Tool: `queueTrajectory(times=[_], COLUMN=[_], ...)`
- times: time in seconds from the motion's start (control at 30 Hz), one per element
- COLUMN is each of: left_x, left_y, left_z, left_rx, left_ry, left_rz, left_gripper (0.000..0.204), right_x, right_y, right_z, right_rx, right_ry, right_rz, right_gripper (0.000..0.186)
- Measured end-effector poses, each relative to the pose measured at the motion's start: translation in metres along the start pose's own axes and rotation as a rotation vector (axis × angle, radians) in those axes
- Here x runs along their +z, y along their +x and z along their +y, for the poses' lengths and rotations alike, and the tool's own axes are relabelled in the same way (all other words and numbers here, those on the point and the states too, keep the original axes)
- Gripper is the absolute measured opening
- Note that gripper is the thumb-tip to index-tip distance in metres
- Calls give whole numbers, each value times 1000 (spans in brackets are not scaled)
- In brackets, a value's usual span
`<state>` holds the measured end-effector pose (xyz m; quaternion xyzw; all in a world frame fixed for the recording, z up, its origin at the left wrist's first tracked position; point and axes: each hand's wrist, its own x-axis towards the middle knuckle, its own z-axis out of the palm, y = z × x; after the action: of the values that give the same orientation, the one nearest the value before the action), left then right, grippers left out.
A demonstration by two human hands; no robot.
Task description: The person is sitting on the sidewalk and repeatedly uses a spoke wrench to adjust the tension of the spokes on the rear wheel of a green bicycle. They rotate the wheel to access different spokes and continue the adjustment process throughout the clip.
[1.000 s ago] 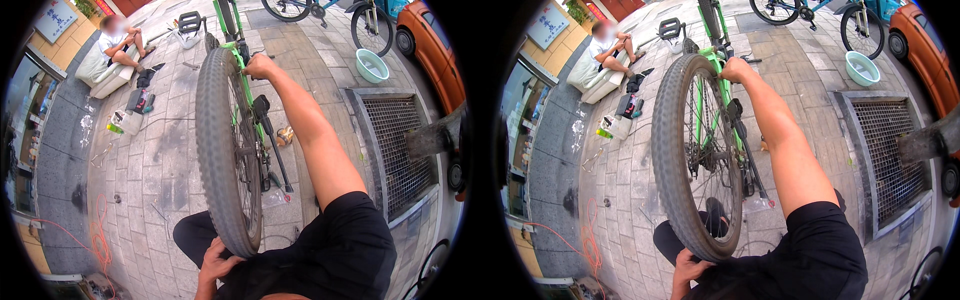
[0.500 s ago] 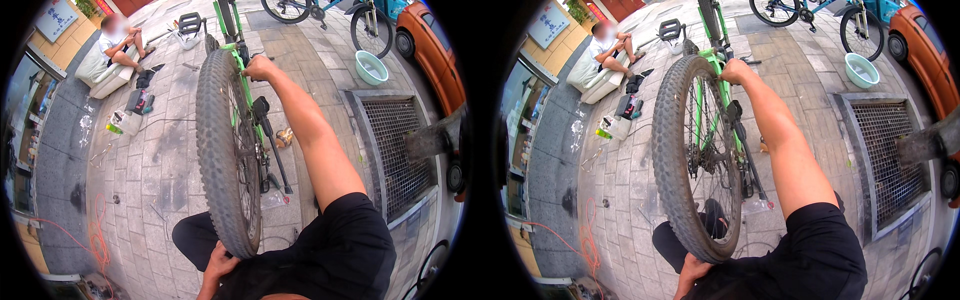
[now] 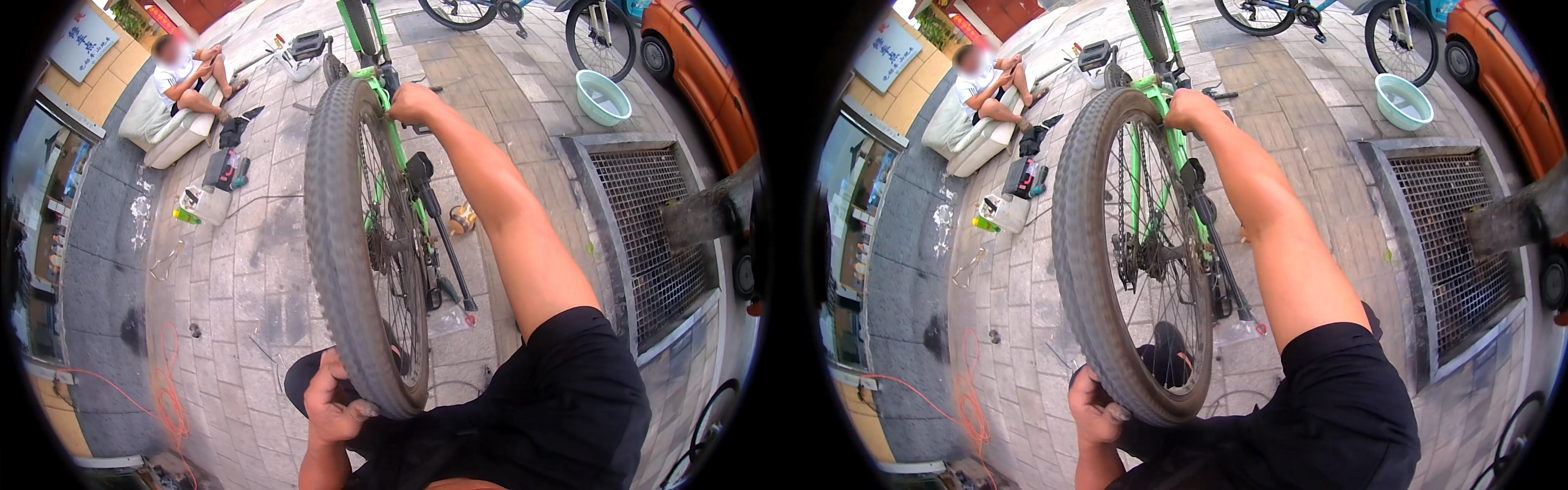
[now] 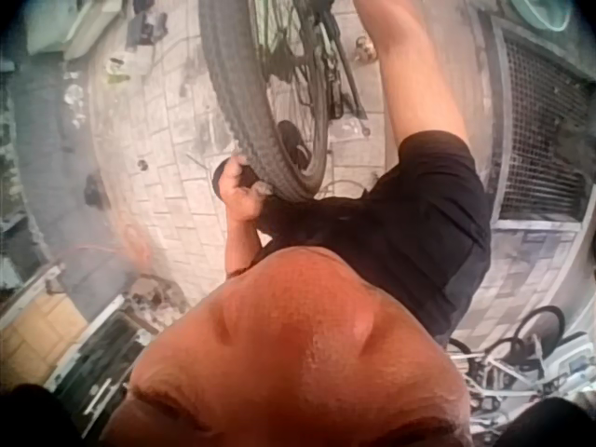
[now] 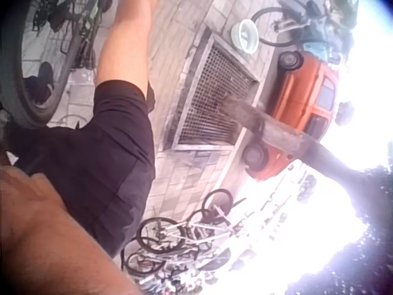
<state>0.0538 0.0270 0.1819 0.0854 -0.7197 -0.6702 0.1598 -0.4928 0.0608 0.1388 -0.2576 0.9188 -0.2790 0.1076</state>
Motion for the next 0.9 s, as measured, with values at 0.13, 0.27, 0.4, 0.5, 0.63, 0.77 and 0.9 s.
queueTrajectory(times=[0.13, 0.27, 0.4, 0.5, 0.63, 0.77, 0.9], left_x=[-6, -6, -2, -7, -12, -10, -28], left_y=[25, 23, 16, 4, -15, -33, -70], left_z=[11, 13, 19, 14, 2, -16, -69], left_rx=[75, 88, -13, -28, 17, -55, -184], left_ry=[52, 46, -40, 12, 210, 203, 324], left_rz=[-58, -73, -76, -117, -198, -272, -368], left_gripper=[54, 55, 52, 49, 41, 37, 34], right_x=[-5, -7, -14, -10, -5, 0, 2], right_y=[1, -9, -11, -6, -2, 7, 11], right_z=[-9, -17, -20, -13, -7, -2, 1], right_rx=[41, 40, 74, 80, 107, 111, 100], right_ry=[-87, -78, -76, -58, 26, 43, 38], right_rz=[-7, 23, -48, -21, -50, -45, -46], right_gripper=[31, 36, 36, 34, 38, 44, 45])
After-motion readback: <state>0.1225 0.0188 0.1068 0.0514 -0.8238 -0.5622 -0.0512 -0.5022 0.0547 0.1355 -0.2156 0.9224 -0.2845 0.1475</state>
